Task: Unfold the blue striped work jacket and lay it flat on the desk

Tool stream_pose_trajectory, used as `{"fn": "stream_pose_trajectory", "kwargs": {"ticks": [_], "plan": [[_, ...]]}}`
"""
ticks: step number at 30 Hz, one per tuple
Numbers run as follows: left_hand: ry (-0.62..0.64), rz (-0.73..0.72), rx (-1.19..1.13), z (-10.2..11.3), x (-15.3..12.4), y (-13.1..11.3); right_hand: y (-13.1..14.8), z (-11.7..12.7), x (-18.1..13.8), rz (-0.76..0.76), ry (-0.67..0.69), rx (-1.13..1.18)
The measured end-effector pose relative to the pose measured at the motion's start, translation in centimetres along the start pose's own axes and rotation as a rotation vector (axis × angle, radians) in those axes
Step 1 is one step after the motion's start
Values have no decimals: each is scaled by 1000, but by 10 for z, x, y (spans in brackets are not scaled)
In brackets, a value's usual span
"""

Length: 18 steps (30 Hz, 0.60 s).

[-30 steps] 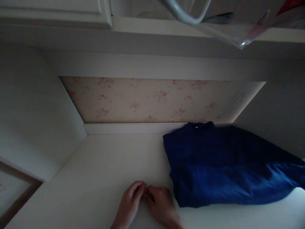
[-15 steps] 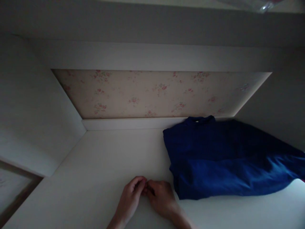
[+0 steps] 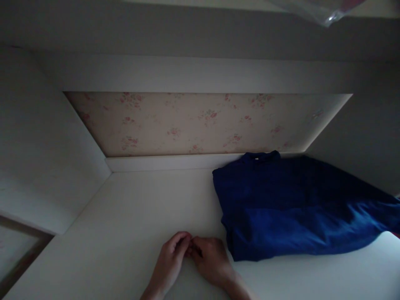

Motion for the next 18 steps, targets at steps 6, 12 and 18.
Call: {"fn": "stream_pose_trajectory", "kwargs": {"ticks": [6, 12, 18], "plan": [[-3, -9, 16, 0, 1, 0, 2, -1, -1, 0, 34, 25], [-5, 7, -10, -1, 1, 4, 2, 1, 0, 20, -6, 18], [-36, 3, -28, 3, -3, -2, 5, 4, 0, 26, -3, 31]]}}
Point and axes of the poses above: each hand's wrist, its own x-axis towards the middle knuckle, its own z-axis out of the back of the hand, y = z × x, the point moved 10 cm from there along x, towards the middle knuckle, and after that the axes turned 4 degrees about -z, right-handed, at the moved point
